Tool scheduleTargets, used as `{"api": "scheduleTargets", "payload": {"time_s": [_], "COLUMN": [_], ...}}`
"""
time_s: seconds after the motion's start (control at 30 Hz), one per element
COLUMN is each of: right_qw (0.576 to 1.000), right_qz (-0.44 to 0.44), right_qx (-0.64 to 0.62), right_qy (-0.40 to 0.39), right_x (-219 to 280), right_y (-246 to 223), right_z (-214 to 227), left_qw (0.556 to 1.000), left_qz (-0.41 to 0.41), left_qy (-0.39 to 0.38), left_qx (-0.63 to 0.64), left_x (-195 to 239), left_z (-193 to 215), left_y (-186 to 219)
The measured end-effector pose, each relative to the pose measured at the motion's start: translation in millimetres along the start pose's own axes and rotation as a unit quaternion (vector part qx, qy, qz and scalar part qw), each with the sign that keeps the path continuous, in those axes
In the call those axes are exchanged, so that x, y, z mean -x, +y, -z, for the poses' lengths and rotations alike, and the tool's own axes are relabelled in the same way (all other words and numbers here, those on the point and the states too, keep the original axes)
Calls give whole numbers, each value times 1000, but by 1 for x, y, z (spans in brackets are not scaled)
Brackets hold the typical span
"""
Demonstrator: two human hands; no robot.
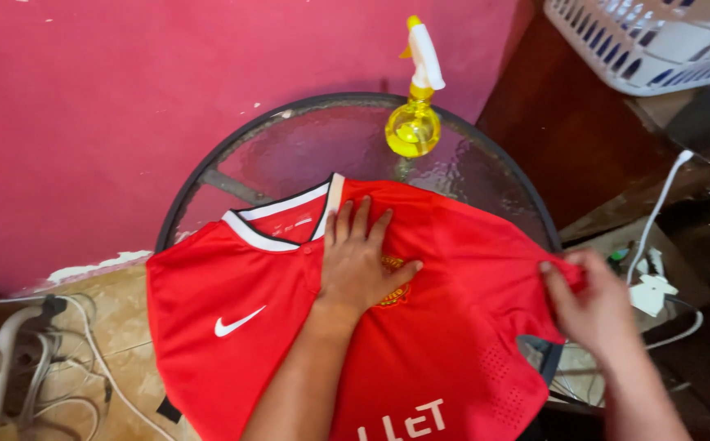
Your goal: The person sprays a red Manchester United jersey with a yellow spray bottle while it is laid on a round glass table. They smooth the fabric with their hands, flip the jersey to spray the back, and then fold it on the table.
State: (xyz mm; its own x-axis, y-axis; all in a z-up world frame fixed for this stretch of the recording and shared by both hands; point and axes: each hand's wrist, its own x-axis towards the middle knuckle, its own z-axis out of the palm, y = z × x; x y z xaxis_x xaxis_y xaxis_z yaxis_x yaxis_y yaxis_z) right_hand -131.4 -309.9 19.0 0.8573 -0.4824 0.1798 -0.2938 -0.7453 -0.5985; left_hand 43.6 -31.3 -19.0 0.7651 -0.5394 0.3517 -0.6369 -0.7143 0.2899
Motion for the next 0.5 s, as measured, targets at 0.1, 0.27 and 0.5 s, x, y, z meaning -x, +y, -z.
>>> {"api": "scheduleTargets", "payload": {"time_s": [0.1,0.27,0.5], "right_qw": [980,956,979], "right_qz": [-165,-8,44], "right_qx": [-111,-276,-133], "right_qy": [-11,97,145], "right_x": [-1,2,-1], "right_y": [-21,28,32], "right_z": [20,30,14], "left_qw": [1000,998,1000], "left_qz": [9,17,-1], "left_qy": [-20,-66,-17], "left_qx": [3,15,9], "left_x": [-2,-3,1], "left_z": [5,9,6], "left_y": [1,2,1]}}
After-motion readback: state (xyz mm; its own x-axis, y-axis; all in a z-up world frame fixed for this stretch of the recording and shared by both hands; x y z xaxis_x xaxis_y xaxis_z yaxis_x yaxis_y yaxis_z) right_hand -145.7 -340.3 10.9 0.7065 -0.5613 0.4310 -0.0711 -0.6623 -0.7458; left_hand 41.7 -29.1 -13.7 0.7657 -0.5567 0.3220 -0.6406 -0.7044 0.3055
